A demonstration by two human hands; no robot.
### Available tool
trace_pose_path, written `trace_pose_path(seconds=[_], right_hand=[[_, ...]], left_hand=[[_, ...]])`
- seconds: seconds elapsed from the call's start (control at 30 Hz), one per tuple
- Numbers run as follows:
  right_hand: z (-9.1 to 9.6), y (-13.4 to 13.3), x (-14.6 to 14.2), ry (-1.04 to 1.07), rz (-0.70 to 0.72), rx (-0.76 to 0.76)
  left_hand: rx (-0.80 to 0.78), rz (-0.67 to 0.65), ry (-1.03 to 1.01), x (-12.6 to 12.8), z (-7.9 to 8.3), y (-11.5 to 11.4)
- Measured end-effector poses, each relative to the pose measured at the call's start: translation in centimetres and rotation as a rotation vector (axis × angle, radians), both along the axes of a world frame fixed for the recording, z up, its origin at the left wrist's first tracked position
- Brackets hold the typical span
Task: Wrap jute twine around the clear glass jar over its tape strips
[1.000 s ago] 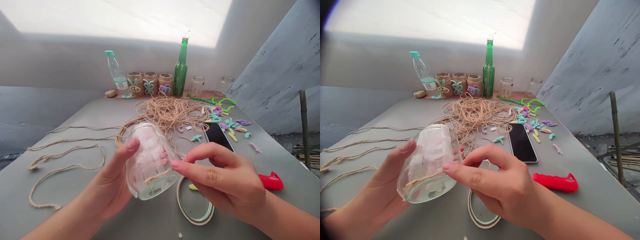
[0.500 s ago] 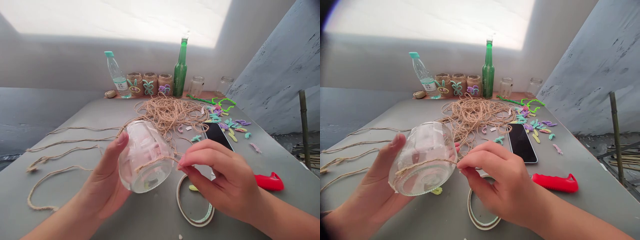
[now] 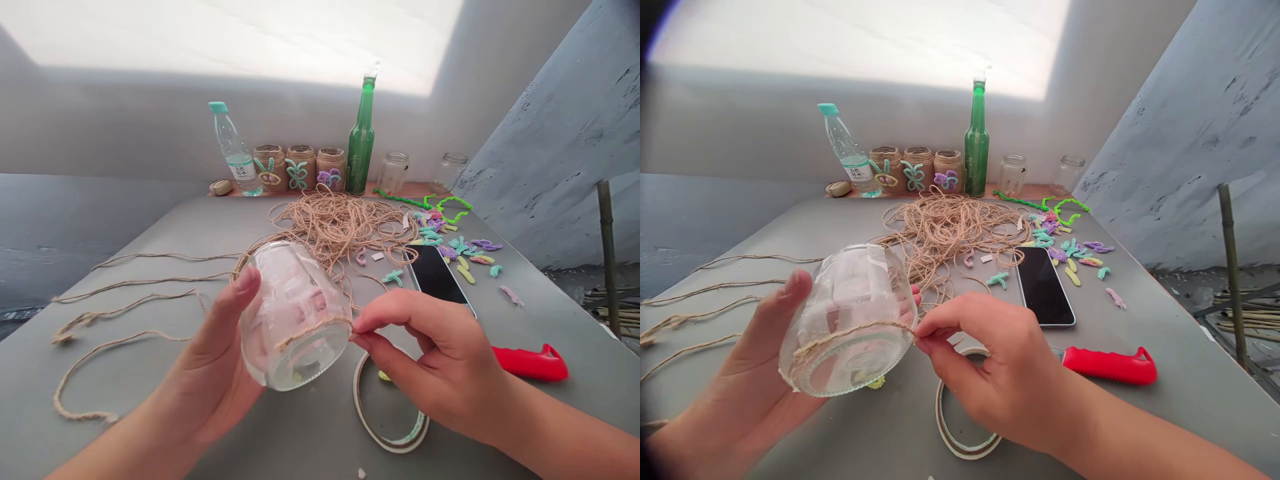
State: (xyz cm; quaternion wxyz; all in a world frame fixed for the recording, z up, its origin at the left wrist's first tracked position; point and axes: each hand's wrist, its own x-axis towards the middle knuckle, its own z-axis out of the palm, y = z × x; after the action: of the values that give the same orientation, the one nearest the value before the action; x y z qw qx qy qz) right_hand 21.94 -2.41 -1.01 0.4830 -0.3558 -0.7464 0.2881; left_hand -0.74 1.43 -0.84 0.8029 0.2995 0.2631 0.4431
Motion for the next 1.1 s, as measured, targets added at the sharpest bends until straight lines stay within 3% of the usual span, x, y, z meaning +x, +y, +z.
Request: trace_pose_path(seconds=[0.4, 0.57, 0.73, 0.83, 1.0, 1.1], right_hand=[[0.3, -0.6, -0.2, -0.003, -0.016, -0.118], [0.5, -1.0, -0.2, 0.028, -0.038, -0.379], [0.2, -1.2, -0.3, 0.082, 0.044, -0.617], [0.0, -1.2, -0.3, 0.06, 0.036, -0.609], [-0.1, -0.8, 0.0, 0.0, -0.065, -0.436], [0.1, -0.6, 0.1, 0.06, -0.038, -0.436]], left_hand=[[-0.01, 0.072, 0.045, 0.2, 0.4, -0.2], [0.035, 0.168, 0.093, 0.0, 0.0, -0.1], [0.091, 0.198, 0.101, -0.1, -0.4, -0.2], [0.105, 0.177, 0.098, -0.1, -0.3, -0.2], [0.121, 0.156, 0.129, 0.0, -0.1, -0.1], [0.098, 0.172, 0.152, 0.0, -0.1, -0.2]])
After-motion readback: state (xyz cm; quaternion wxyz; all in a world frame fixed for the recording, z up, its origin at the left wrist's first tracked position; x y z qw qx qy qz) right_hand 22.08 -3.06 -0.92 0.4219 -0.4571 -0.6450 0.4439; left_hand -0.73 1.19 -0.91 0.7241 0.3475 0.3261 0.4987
